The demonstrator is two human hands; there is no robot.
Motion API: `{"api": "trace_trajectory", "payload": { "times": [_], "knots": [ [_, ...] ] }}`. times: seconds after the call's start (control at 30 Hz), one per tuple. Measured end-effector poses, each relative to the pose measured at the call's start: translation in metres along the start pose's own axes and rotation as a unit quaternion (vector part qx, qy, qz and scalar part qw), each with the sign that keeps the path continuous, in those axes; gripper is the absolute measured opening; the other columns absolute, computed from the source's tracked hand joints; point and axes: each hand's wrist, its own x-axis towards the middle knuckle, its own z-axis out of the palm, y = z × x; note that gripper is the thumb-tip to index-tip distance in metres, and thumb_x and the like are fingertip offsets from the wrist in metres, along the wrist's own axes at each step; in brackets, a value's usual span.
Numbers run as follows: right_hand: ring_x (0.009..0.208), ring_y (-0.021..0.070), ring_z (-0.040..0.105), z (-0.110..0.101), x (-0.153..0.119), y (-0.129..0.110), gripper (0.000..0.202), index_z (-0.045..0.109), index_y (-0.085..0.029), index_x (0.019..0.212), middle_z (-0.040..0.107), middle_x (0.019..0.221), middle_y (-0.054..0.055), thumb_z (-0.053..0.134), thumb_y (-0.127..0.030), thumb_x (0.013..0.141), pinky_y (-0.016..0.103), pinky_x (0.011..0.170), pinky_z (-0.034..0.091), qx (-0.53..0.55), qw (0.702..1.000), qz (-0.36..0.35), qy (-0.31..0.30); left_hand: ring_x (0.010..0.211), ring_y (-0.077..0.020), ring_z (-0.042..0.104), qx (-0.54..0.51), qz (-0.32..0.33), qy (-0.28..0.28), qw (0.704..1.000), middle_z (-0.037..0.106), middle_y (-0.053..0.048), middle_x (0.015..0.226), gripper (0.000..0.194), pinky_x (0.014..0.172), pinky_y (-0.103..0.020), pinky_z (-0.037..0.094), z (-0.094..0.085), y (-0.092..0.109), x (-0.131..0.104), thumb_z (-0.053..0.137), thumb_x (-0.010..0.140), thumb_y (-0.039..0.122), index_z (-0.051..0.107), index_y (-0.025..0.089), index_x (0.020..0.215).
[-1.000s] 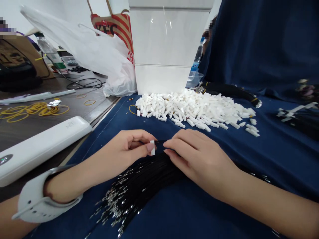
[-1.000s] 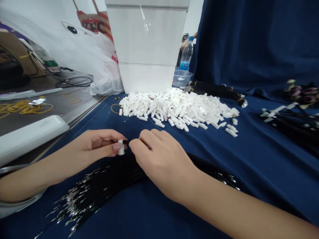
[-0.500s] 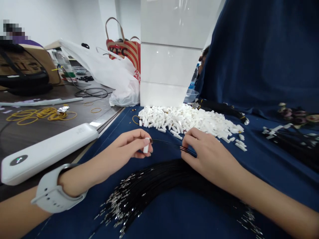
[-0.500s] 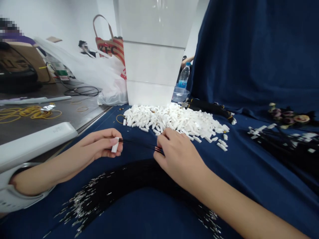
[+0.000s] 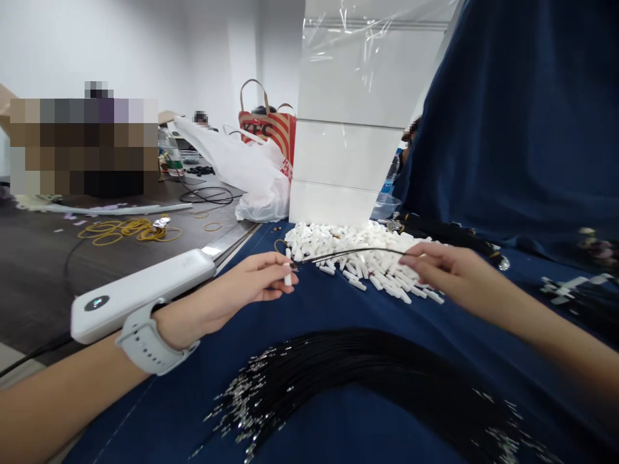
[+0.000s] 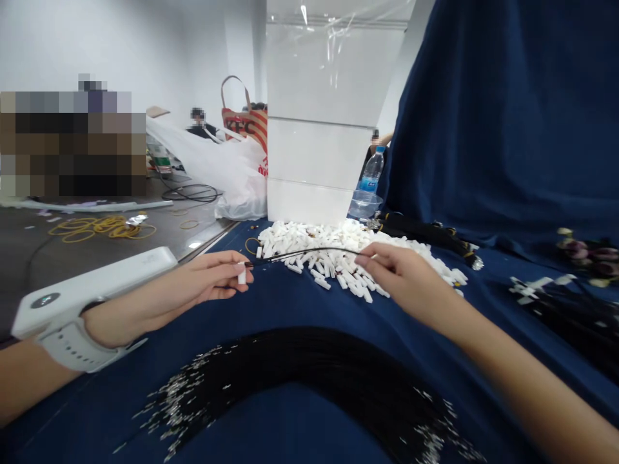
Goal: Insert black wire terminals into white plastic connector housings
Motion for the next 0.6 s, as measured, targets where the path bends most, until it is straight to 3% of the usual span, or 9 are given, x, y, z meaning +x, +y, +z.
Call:
{"api": "trace_trajectory", "payload": {
  "times": [0.07, 0.13, 0.3, 0.4, 0.5, 0.6],
  "knots": [
    [0.049, 0.0124, 0.037, 0.001, 0.0, -0.005, 0.045, 0.059, -0.02, 0.083, 0.043, 0.054, -0.003, 0.047, -0.063, 0.086, 0.026, 0.045, 0.028, 0.021, 0.998, 0.013, 0.066, 0.075, -0.0115, 0.062, 0.01, 0.004, 0.0, 1.0, 0.07, -0.003, 0.08, 0.01, 0.071, -0.024, 0.047, 0.002, 0.005, -0.005, 0.066, 0.084, 0.024, 0.065, 0.014, 0.081],
    [0.048, 0.0128, 0.037, 0.003, -0.002, -0.012, 0.042, 0.059, -0.021, 0.085, 0.043, 0.053, -0.003, 0.046, -0.061, 0.087, 0.027, 0.046, 0.028, 0.015, 0.996, 0.007, 0.091, 0.075, -0.0106, 0.062, 0.007, 0.028, 0.017, 0.999, 0.069, -0.001, 0.08, 0.008, 0.071, -0.023, 0.047, 0.001, 0.009, -0.006, 0.065, 0.084, 0.023, 0.065, 0.015, 0.082],
    [0.056, 0.0146, 0.044, -0.001, -0.008, -0.02, 0.036, 0.065, -0.021, 0.078, 0.053, 0.06, 0.001, 0.054, -0.055, 0.086, 0.03, 0.053, 0.032, -0.002, 0.997, -0.015, 0.071, 0.065, -0.0064, 0.054, -0.036, 0.108, 0.085, 0.99, 0.058, 0.005, 0.069, 0.015, 0.062, -0.017, 0.042, -0.013, 0.015, 0.005, 0.061, 0.086, 0.025, 0.059, 0.018, 0.073],
    [0.058, 0.0135, 0.046, -0.013, -0.004, -0.012, 0.026, 0.068, -0.018, 0.077, 0.057, 0.064, 0.002, 0.062, -0.043, 0.084, 0.03, 0.055, 0.034, 0.035, 0.995, 0.024, 0.089, 0.059, -0.0049, 0.048, -0.065, 0.128, 0.111, 0.983, 0.053, 0.006, 0.065, 0.021, 0.057, -0.015, 0.04, -0.021, 0.019, 0.009, 0.06, 0.087, 0.026, 0.055, 0.018, 0.068],
    [0.056, 0.011, 0.043, -0.03, 0.002, 0.006, 0.021, 0.067, -0.015, 0.089, 0.051, 0.059, 0.0, 0.058, -0.033, 0.089, 0.029, 0.057, 0.038, 0.077, 0.981, 0.075, 0.16, 0.062, -0.0054, 0.051, -0.079, 0.118, 0.121, 0.982, 0.057, 0.005, 0.067, 0.014, 0.059, -0.014, 0.043, -0.023, 0.023, 0.01, 0.062, 0.085, 0.021, 0.058, 0.019, 0.072],
    [0.052, 0.0083, 0.04, -0.048, 0.005, 0.026, 0.021, 0.065, -0.012, 0.09, 0.044, 0.055, -0.004, 0.056, -0.031, 0.091, 0.03, 0.063, 0.043, 0.121, 0.959, 0.102, 0.234, 0.066, -0.0069, 0.057, -0.076, 0.099, 0.125, 0.984, 0.063, 0.002, 0.07, 0.005, 0.061, -0.014, 0.047, -0.019, 0.022, 0.01, 0.064, 0.082, 0.016, 0.064, 0.018, 0.078]
  ]
}}
